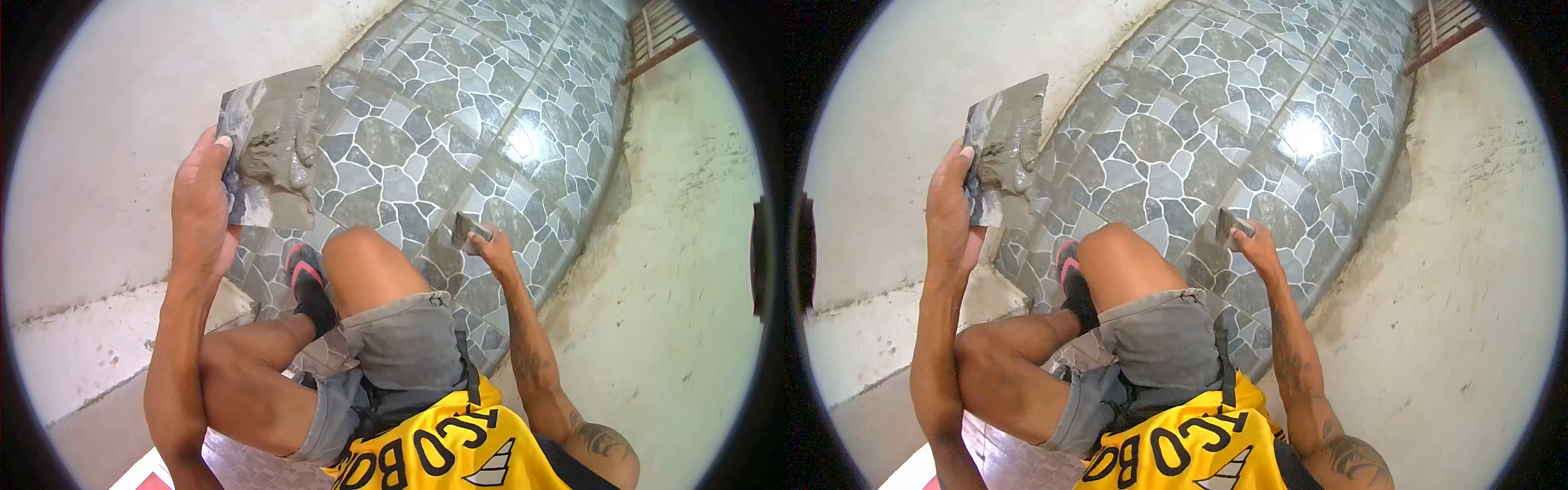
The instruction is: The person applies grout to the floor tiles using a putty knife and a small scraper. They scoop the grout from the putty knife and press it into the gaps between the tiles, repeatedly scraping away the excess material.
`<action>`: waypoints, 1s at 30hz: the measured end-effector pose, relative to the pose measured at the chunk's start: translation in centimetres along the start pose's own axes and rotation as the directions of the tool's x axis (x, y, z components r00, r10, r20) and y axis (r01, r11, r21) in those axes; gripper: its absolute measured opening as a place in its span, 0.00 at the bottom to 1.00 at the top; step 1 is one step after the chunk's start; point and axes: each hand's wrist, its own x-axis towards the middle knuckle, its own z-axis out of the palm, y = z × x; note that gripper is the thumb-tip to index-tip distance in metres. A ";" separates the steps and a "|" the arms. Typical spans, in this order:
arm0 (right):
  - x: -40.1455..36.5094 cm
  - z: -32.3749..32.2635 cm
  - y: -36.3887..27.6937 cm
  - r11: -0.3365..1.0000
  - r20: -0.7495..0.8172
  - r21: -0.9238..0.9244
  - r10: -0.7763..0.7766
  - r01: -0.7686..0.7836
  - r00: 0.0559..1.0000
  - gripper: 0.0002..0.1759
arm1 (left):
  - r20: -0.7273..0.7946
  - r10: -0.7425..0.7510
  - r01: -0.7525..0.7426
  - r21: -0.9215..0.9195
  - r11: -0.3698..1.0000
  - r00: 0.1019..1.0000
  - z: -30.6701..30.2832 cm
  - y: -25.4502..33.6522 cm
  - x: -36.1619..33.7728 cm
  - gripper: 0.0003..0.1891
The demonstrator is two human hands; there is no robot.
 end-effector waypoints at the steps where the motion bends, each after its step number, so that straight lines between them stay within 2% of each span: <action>1: -0.1 0.1 0.0 1.000 -0.007 -0.017 -0.009 0.009 1.000 0.23 | 0.000 0.002 -0.002 0.000 1.000 1.000 0.1 -0.1 0.0 0.20; 5: -0.8 0.8 -0.3 1.000 -0.016 0.027 0.003 -0.003 1.000 0.23 | 0.029 0.006 -0.006 -0.015 1.000 1.000 0.4 0.5 -0.2 0.19; 11: -1.1 1.1 -0.8 0.999 -0.026 -0.035 -0.007 0.006 1.000 0.23 | 0.007 0.006 -0.006 -0.028 1.000 1.000 0.5 0.5 -0.2 0.18; 23: -0.5 2.2 -1.7 0.997 0.033 0.070 -0.033 0.030 0.999 0.21 | 0.049 -0.007 0.009 -0.053 0.999 0.999 0.4 0.1 -0.1 0.17; 30: -0.9 2.5 -5.3 0.974 0.052 0.221 -0.053 0.041 0.997 0.23 | 0.057 -0.004 0.007 -0.055 0.998 0.998 0.1 0.0 -0.1 0.17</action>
